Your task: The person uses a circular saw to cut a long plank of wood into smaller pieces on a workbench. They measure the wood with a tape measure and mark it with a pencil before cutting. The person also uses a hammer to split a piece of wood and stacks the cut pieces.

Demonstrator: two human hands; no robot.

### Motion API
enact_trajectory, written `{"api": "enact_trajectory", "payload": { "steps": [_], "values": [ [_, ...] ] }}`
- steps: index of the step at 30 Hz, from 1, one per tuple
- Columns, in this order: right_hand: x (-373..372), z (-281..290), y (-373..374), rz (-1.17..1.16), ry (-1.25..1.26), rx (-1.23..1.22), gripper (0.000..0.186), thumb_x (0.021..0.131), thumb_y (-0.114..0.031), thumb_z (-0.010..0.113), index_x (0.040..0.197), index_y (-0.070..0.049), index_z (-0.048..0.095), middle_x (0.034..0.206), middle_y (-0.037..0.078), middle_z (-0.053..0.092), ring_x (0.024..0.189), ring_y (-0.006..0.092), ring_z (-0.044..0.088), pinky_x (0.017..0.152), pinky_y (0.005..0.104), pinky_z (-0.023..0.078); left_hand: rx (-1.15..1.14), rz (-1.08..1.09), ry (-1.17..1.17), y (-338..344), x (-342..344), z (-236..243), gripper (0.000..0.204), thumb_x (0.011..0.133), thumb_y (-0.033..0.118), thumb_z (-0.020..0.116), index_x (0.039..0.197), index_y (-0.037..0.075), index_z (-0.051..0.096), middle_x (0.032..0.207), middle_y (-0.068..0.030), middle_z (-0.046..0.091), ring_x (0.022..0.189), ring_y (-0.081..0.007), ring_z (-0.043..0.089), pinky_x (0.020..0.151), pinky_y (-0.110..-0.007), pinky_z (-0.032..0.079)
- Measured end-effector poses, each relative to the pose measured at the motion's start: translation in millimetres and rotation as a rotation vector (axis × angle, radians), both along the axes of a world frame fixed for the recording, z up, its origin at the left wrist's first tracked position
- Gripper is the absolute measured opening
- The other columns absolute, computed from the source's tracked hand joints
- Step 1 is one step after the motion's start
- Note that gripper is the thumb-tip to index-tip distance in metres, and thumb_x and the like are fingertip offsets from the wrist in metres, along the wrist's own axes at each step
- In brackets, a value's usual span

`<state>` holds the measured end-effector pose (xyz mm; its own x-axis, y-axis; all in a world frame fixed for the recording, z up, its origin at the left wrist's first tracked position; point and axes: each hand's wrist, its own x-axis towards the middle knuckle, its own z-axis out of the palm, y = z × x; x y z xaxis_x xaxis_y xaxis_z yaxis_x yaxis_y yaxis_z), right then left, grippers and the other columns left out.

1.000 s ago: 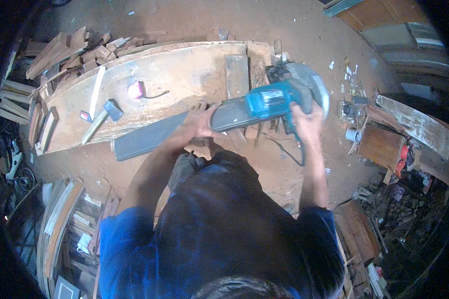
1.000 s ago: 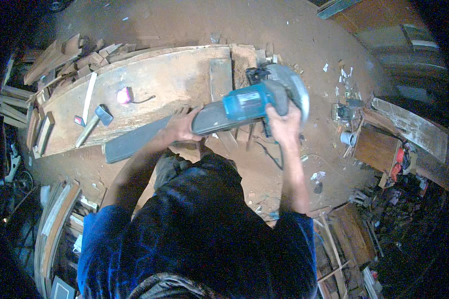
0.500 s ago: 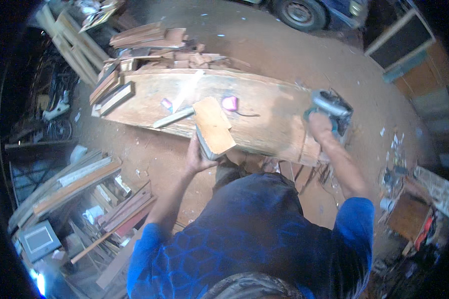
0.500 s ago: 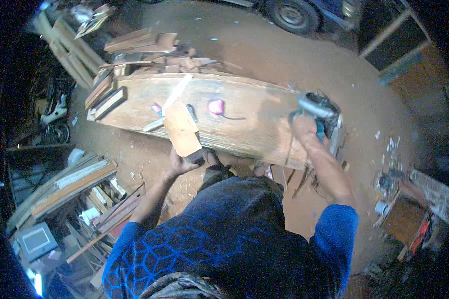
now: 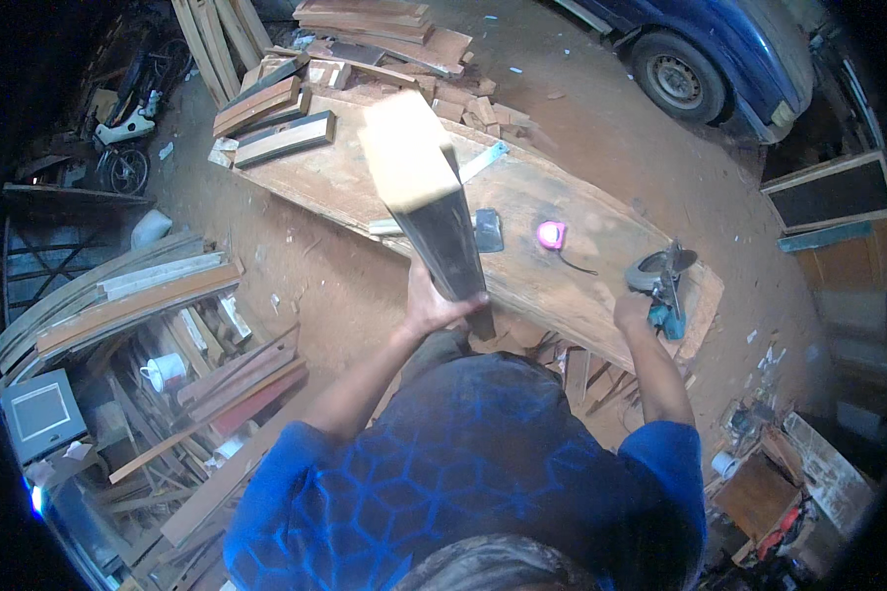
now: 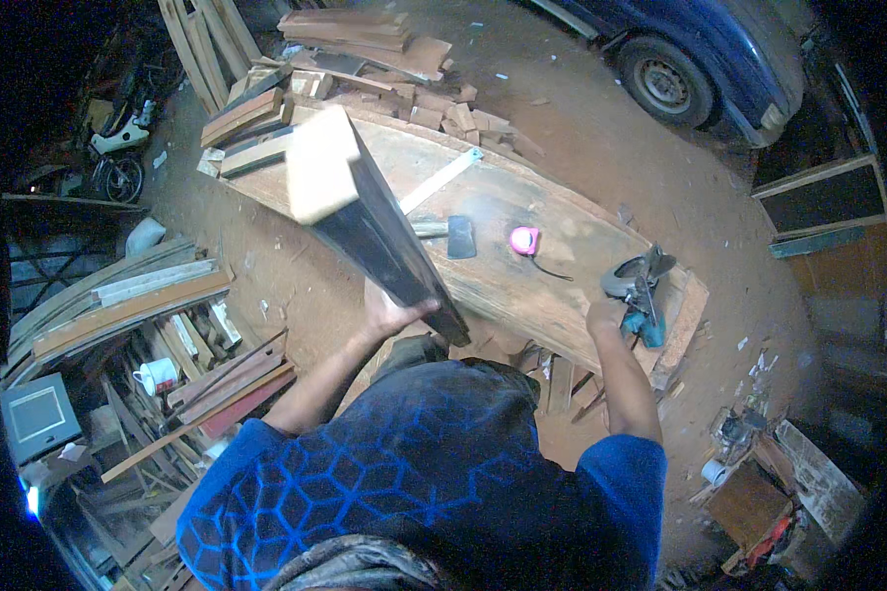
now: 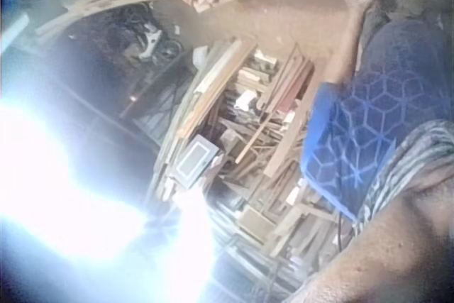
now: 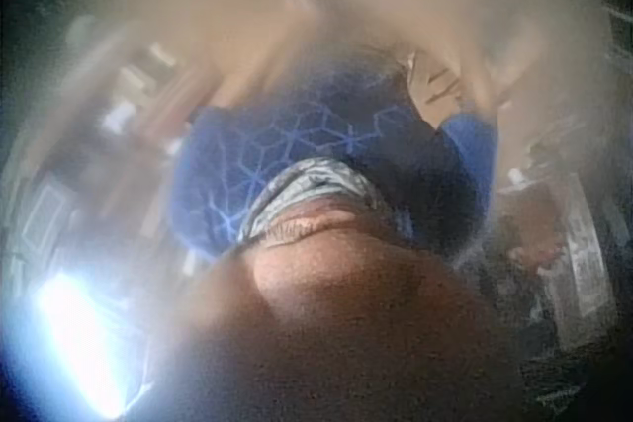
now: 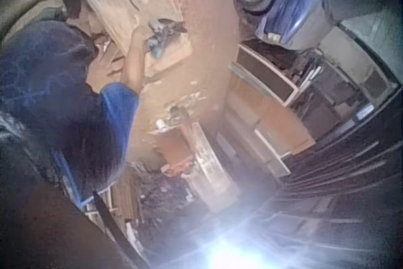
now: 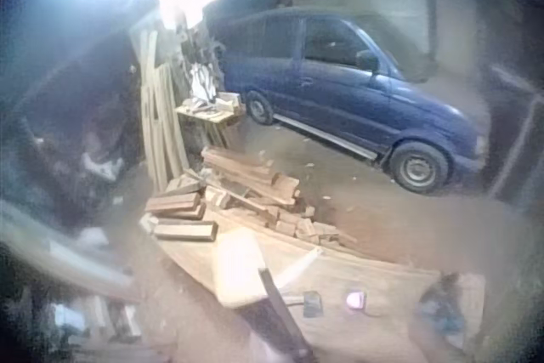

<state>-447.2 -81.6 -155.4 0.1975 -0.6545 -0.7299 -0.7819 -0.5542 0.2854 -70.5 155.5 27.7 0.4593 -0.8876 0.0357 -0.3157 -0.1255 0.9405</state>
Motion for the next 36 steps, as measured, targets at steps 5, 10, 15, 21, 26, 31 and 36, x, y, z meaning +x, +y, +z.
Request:
{"api": "enact_trajectory", "payload": {
  "steps": [5, 10, 15, 21, 26, 31, 36],
  "values": [
    [135, 102, 91, -0.254, -1.069, 0.484, 0.109, 0.071, -0.054, 0.087, 0.154, -0.003, 0.039, 0.138, 0.027, 0.057, 0.136, 0.0384, 0.051, 0.116, 0.0514, 0.038, -0.217, 0.109, 0.494, -19, 53, -4, 0.093, 0.073, 0.052, 0.085, 0.137, -0.002, 0.045, 0.128, -0.0148, 0.058, 0.12, -0.026, 0.057, 0.101, -0.043, 0.048],
    [207, 119, 129, -0.292, -1.388, 0.487, 0.128, 0.06, -0.052, 0.095, 0.159, -0.003, 0.029, 0.159, 0.027, 0.034, 0.148, 0.0406, 0.033, 0.122, 0.0494, 0.03, -0.403, 0.115, 0.994, -34, 85, 15, 0.077, 0.091, 0.062, 0.058, 0.141, 0.005, 0.049, 0.133, -0.0127, 0.059, 0.121, -0.0293, 0.059, 0.107, -0.046, 0.046],
    [209, 147, 121, -0.264, -1.3, 0.441, 0.129, 0.059, -0.051, 0.094, 0.161, -0.007, 0.028, 0.161, 0.028, 0.032, 0.15, 0.0403, 0.031, 0.123, 0.0477, 0.029, -0.419, 0.266, 0.936, -24, 121, -17, 0.074, 0.1, 0.064, 0.043, 0.144, 0.004, 0.047, 0.142, -0.0126, 0.055, 0.13, -0.0288, 0.054, 0.112, -0.044, 0.042],
    [183, 163, 116, -0.211, -1.156, 0.267, 0.118, 0.058, -0.048, 0.094, 0.155, -0.008, 0.039, 0.15, 0.027, 0.047, 0.138, 0.0411, 0.047, 0.117, 0.0482, 0.038, 0.232, 0.141, 0.019, 33, 193, -172, 0.059, 0.108, 0.047, 0.031, 0.106, -0.001, 0.066, 0.117, -0.0202, 0.066, 0.116, -0.0396, 0.057, 0.102, -0.048, 0.042],
    [169, 148, 123, -0.454, -0.823, 0.31, 0.117, 0.059, -0.047, 0.094, 0.155, -0.008, 0.038, 0.151, 0.026, 0.045, 0.142, 0.0398, 0.042, 0.117, 0.0488, 0.037, 0.27, -0.102, -0.6, 19, 215, -229, 0.048, 0.101, 0.046, 0.049, 0.111, 0.002, 0.064, 0.123, -0.0245, 0.06, 0.114, -0.0449, 0.055, 0.1, -0.055, 0.041],
    [176, 135, 150, -0.537, -0.67, 0.254, 0.119, 0.058, -0.045, 0.095, 0.155, -0.007, 0.037, 0.147, 0.026, 0.045, 0.142, 0.0415, 0.04, 0.117, 0.0494, 0.035, 0.545, -0.551, -0.793, 4, 261, -262, 0.06, 0.093, 0.038, 0.062, 0.141, 0.005, 0.047, 0.134, -0.0186, 0.053, 0.127, -0.0384, 0.052, 0.107, -0.054, 0.042],
    [236, 182, 159, -0.566, -0.623, 0.205, 0.115, 0.059, -0.043, 0.096, 0.154, -0.01, 0.04, 0.148, 0.024, 0.045, 0.14, 0.041, 0.042, 0.118, 0.0491, 0.035, 0.627, -0.76, -0.48, -13, 308, -238, 0.062, 0.083, 0.028, 0.075, 0.135, 0.005, 0.05, 0.127, -0.0223, 0.057, 0.12, -0.041, 0.058, 0.103, -0.051, 0.049]
  ]
}}
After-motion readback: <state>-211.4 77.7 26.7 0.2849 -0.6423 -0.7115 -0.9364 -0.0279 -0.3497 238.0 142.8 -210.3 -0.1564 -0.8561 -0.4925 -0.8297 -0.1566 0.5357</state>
